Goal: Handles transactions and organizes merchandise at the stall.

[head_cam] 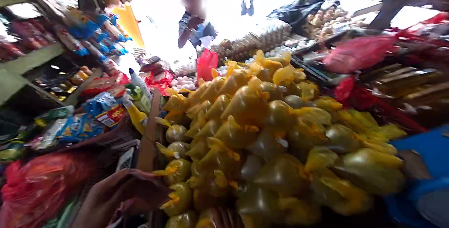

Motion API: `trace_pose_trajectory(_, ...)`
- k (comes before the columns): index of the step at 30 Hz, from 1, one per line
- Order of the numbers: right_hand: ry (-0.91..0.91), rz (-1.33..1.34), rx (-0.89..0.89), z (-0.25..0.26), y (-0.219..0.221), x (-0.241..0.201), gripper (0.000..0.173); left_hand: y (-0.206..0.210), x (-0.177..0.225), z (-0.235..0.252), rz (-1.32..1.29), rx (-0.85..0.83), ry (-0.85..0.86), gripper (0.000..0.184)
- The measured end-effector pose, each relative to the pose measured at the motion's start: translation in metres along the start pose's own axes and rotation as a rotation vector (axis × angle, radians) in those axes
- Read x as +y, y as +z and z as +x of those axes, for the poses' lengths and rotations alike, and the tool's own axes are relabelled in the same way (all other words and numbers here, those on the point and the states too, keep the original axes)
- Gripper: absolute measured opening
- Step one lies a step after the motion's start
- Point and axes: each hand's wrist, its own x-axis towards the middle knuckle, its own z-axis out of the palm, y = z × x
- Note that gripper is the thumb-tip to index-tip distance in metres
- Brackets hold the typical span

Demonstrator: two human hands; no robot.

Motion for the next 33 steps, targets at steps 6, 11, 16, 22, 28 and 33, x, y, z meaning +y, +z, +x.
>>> trace_pose_trajectory(6,-0.065,-0.065,-0.013,-0.004,0.002,0.003,0.065,0.079,-0.038,-0.132,-0.305,0.369,-0.207,0.025)
trace_pose_trajectory(11,-0.119,-0.09,-0.083,-0.006,0.003,0.002,0.063,0.153,-0.031,-0.17,0.21,0.2,-0.303,0.032)
trace_pose_trajectory(16,-0.17,-0.036,-0.152,-0.006,-0.003,0.002,0.061,0.175,-0.021,-0.168,0.342,0.168,-0.347,0.029)
trace_pose_trajectory(22,-0.235,0.083,-0.133,-0.007,-0.005,0.013,0.063,0.194,0.016,-0.184,0.299,0.163,-0.461,0.031)
trace_pose_trajectory(28,-0.396,0.151,-0.088,-0.016,-0.007,0.026,0.054,0.215,0.042,-0.234,0.309,0.186,-0.534,0.033)
trace_pose_trajectory(33,-0.375,0.087,-0.036,-0.02,-0.005,0.029,0.05,0.229,0.06,-0.271,0.38,0.282,-0.541,0.032)
